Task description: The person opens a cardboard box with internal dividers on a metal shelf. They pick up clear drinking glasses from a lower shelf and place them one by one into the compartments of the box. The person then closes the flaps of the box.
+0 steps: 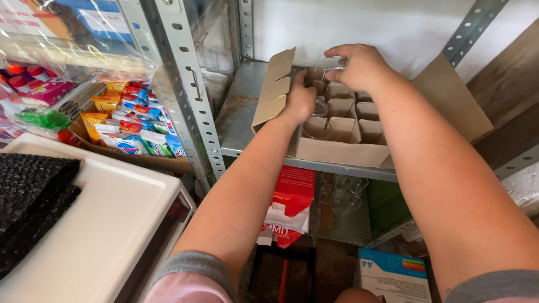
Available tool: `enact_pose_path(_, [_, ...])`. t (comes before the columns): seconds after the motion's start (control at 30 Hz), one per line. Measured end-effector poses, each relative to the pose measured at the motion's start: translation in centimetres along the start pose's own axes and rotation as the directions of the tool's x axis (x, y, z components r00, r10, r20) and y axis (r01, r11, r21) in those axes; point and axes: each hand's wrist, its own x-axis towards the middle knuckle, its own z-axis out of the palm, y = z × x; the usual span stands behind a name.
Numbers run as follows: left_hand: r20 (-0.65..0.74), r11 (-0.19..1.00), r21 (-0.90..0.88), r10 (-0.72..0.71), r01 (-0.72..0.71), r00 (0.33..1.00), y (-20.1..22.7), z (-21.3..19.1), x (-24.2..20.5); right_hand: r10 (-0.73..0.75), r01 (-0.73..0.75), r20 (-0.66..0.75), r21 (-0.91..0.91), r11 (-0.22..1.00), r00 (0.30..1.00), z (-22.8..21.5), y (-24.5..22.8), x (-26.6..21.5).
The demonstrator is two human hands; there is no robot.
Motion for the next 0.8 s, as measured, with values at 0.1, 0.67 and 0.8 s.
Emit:
enact_pose_path(0.1, [-0.02,0.996,-0.083,0.028,-0.029,0.999,-0.5,0.5,0.3,-0.091,0.091,-0.032,-0.015,0.996,0.995,0.6,-0.1,0.4])
enact_pose_path(0.67, [0.009,0.954,-0.287,0.095,-0.089,0.995,-0.6,0.8,0.6,-0.03,0.079,0.18,-0.275,0.958,0.983,1.0,-2.9,1.2])
enact_pose_path(0.8, [0.009,0.978,-0.194,0.086,-0.083,0.996,-0.5,0.7,0.3,-0.1,0.143,0.171,-0.262,0.955,0.98,2.2,-3.0,2.1])
